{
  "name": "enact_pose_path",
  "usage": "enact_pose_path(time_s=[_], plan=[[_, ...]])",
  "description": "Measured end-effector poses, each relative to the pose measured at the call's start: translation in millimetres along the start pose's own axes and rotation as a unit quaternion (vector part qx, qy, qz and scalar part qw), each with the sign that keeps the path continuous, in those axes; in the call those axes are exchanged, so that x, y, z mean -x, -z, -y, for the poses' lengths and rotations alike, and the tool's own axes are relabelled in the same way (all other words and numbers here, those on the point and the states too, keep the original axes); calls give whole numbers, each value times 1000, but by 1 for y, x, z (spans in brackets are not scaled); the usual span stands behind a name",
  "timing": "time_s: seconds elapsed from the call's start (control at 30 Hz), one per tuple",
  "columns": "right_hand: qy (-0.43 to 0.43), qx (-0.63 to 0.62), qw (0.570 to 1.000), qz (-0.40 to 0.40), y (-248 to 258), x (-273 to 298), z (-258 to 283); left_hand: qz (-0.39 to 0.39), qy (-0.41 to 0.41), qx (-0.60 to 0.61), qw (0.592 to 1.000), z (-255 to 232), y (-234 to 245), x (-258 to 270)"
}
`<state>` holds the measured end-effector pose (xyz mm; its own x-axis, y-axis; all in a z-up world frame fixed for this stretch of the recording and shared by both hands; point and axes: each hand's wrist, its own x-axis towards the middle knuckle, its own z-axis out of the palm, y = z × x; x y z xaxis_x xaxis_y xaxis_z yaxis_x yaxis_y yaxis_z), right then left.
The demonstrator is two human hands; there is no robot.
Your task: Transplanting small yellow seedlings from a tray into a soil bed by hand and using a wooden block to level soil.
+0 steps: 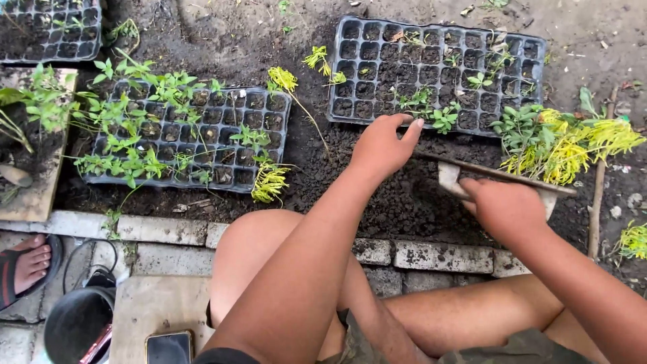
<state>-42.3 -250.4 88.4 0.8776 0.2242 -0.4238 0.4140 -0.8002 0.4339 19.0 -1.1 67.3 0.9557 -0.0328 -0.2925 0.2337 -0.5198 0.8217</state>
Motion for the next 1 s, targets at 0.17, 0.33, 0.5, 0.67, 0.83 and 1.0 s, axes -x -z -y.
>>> enact_pose_path(time_s=[0.17,0.33,0.5,0.67,0.83,1.0], plan=[[28,-62,997,34,34,-28,24,12,3,47,999,5,27,-3],[71,-131,988,-35,-1,-102,77,-62,4,134,989,17,42,-4],[87,-164,983,-12,-48,-130,109,-64,-21,171,983,8,47,10],[135,-40,990,-9,-4,-83,72,-51,-20,168,984,4,46,7],[112,-5,993,31,7,-34,47,-36,-21,175,984,3,40,2],[-1,-174,978,113,37,7,58,-56,-48,177,981,6,38,3]])
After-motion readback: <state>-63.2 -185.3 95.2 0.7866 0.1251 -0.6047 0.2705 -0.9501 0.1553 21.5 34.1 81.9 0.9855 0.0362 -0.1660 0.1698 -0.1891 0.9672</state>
